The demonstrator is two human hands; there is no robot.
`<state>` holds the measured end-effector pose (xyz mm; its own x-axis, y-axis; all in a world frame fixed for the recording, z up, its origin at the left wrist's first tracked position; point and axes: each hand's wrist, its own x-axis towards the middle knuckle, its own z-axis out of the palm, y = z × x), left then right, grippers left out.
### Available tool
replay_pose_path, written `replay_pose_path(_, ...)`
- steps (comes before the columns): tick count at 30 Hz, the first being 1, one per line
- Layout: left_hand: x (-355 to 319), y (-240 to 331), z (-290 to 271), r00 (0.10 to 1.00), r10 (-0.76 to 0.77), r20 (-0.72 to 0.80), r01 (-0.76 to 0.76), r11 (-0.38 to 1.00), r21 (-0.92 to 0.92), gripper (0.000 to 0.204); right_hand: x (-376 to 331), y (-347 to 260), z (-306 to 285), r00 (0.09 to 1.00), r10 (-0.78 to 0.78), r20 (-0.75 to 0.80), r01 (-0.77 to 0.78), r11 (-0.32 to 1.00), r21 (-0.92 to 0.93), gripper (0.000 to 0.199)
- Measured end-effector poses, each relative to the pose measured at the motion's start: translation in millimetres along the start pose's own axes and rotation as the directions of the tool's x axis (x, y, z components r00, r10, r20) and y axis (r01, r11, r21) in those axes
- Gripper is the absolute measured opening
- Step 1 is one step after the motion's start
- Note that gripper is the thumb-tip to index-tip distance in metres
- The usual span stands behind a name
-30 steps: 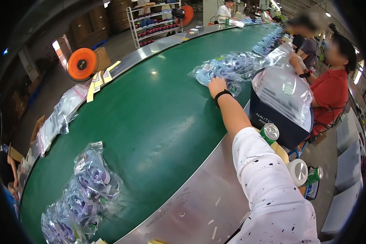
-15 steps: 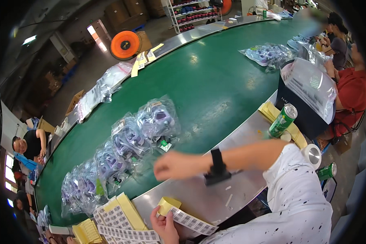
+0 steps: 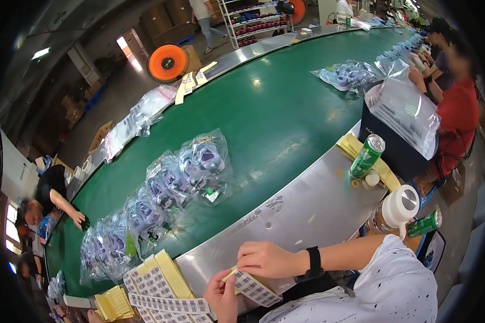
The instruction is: The person applies barcode stickers to clear plastic bags containing pairs of shoes on a green conveyor belt. They peel individual labels from a sheet and affix them to the packaging, then move the labeled bags along the belt.
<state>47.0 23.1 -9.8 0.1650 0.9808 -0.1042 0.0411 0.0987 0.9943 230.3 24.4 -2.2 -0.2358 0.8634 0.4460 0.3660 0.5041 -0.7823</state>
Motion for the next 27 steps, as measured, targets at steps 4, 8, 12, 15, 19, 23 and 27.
replay_pose_path(4, 4.9, 22.8, 3.8, 0.965, -0.166, 0.203, 0.177, 0.984, -0.035, 0.037, 0.1, 6.6, -2.9, 0.992, -0.122, -0.011, 0.119, 0.978, -0.171, 0.007)
replay_pose_path(8, 15.9, 20.8, 1.5, 0.970, -0.198, 0.141, 0.186, 0.978, 0.094, 0.043, 19.4, -2.1, -18.8, 0.998, 0.012, -0.067, -0.011, 1.000, 0.011, 0.007)
replay_pose_path(12, 24.3, 5.5, -12.4, 0.976, -0.213, 0.034, 0.209, 0.973, 0.098, 0.046, 86.2, 32.9, -73.4, 0.937, 0.240, -0.253, -0.156, 0.938, 0.308, 0.010)
replay_pose_path(15, 22.1, 0.6, -2.4, 0.978, -0.207, -0.017, 0.208, 0.978, 0.024, 0.042, 137.0, 123.8, -127.8, 0.798, 0.477, -0.368, -0.298, 0.843, 0.448, 0.013)
replay_pose_path(19, 22.5, -8.1, -1.1, 0.970, -0.230, -0.074, 0.236, 0.969, 0.074, 0.040, 189.0, 236.4, -162.1, 0.654, 0.721, -0.230, -0.459, 0.620, 0.637, 0.013)
replay_pose_path(23, 18.9, -23.0, -3.4, 0.954, -0.267, -0.136, 0.282, 0.954, 0.102, 0.038, 238.6, 298.1, -161.3, 0.595, 0.771, -0.226, -0.561, 0.600, 0.569, 0.014)
replay_pose_path(27, 13.7, -34.1, -8.5, 0.938, -0.308, -0.157, 0.333, 0.927, 0.174, 0.037, 272.0, 326.7, -156.0, 0.660, 0.741, -0.122, -0.620, 0.629, 0.469, 0.015)
